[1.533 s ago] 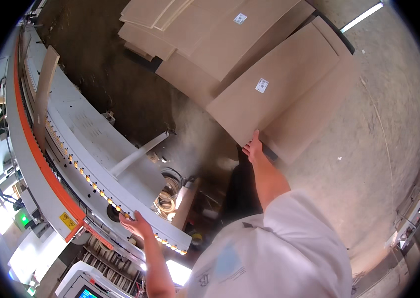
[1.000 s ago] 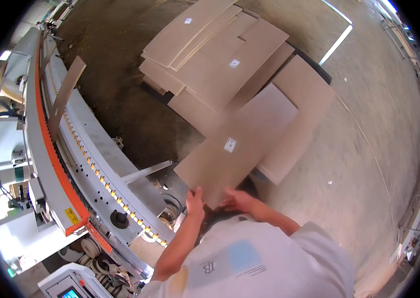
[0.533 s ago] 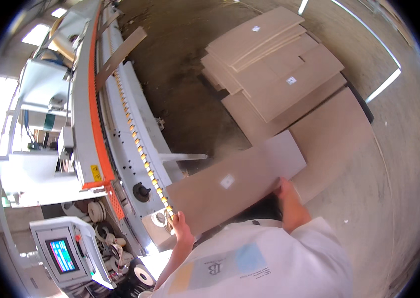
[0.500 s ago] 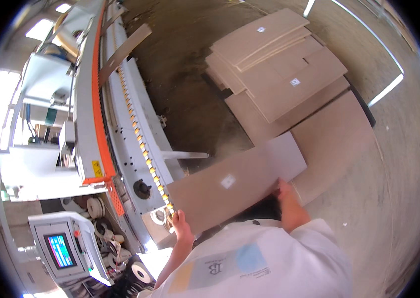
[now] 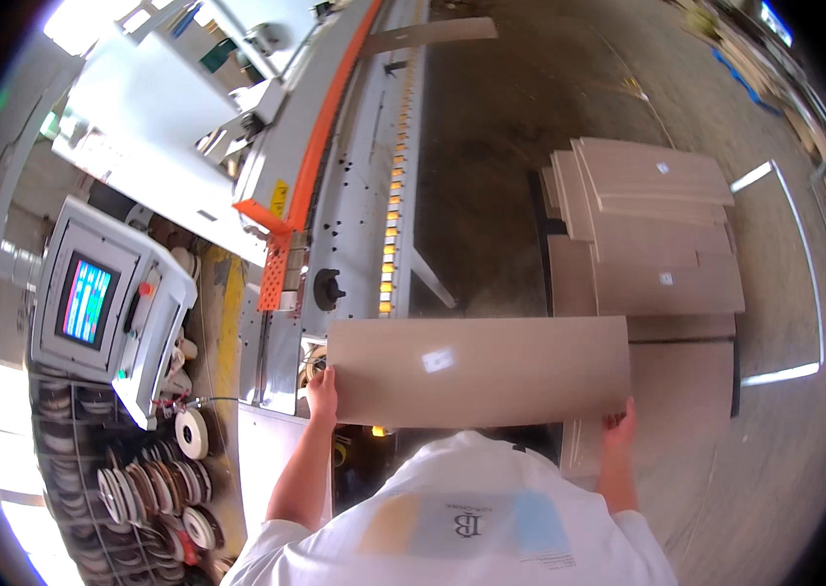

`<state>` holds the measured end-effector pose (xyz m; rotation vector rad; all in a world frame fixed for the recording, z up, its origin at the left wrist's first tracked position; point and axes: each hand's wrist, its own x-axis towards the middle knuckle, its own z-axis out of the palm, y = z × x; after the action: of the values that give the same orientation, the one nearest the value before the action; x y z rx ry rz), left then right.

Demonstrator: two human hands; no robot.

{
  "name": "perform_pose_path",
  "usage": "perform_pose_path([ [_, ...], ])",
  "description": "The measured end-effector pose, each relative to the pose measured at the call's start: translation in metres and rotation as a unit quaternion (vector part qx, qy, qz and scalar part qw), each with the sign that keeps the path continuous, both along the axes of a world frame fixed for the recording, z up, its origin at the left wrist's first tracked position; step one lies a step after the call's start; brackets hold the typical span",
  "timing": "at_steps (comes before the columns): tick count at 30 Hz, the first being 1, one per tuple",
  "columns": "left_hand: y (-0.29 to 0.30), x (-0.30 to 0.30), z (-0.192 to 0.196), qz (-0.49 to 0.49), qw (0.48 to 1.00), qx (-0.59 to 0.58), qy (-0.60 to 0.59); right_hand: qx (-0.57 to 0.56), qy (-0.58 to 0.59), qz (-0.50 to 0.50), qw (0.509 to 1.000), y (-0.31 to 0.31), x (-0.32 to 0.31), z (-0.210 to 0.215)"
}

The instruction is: The person picks up flat cardboard sheets from a pile on the floor and places them onto a conveyor belt. They then move the sheets along the belt to a processing machine and stack the processed sheets onto a growing pile on the floor.

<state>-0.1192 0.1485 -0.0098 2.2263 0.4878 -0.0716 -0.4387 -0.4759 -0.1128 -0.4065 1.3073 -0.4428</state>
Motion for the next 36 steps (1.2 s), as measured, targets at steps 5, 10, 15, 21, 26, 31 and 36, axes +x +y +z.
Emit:
perform_pose_path([
  [5,-0.002,0.016,0.042,-0.031,0.986,0.154,-0.061,-0.007,-0.015,0.171,0.985,0.000,0.005,0.011],
  [10,0.018,0.001,0.037,-0.024,0.929,0.287,-0.232,-0.044,-0.022,0.282,0.958,0.049,0.042,0.052],
  [15,-0.011,-0.039,0.017,0.047,0.952,0.179,-0.244,-0.087,0.017,0.451,0.888,0.098,0.085,0.125],
  [21,-0.046,-0.073,-0.009,0.138,0.974,-0.087,-0.155,-0.176,0.035,0.581,0.794,0.101,0.113,0.122],
  [26,-0.076,-0.072,0.005,0.179,0.916,-0.342,-0.113,-0.190,0.008,0.616,0.764,0.102,0.126,0.117],
  [31,-0.088,-0.070,0.039,0.177,0.873,-0.441,-0.108,-0.197,0.014,0.624,0.756,0.104,0.138,0.120],
  [36,-0.086,-0.055,0.050,0.145,0.856,-0.488,-0.093,-0.189,0.030,0.626,0.756,0.099,0.153,0.120],
])
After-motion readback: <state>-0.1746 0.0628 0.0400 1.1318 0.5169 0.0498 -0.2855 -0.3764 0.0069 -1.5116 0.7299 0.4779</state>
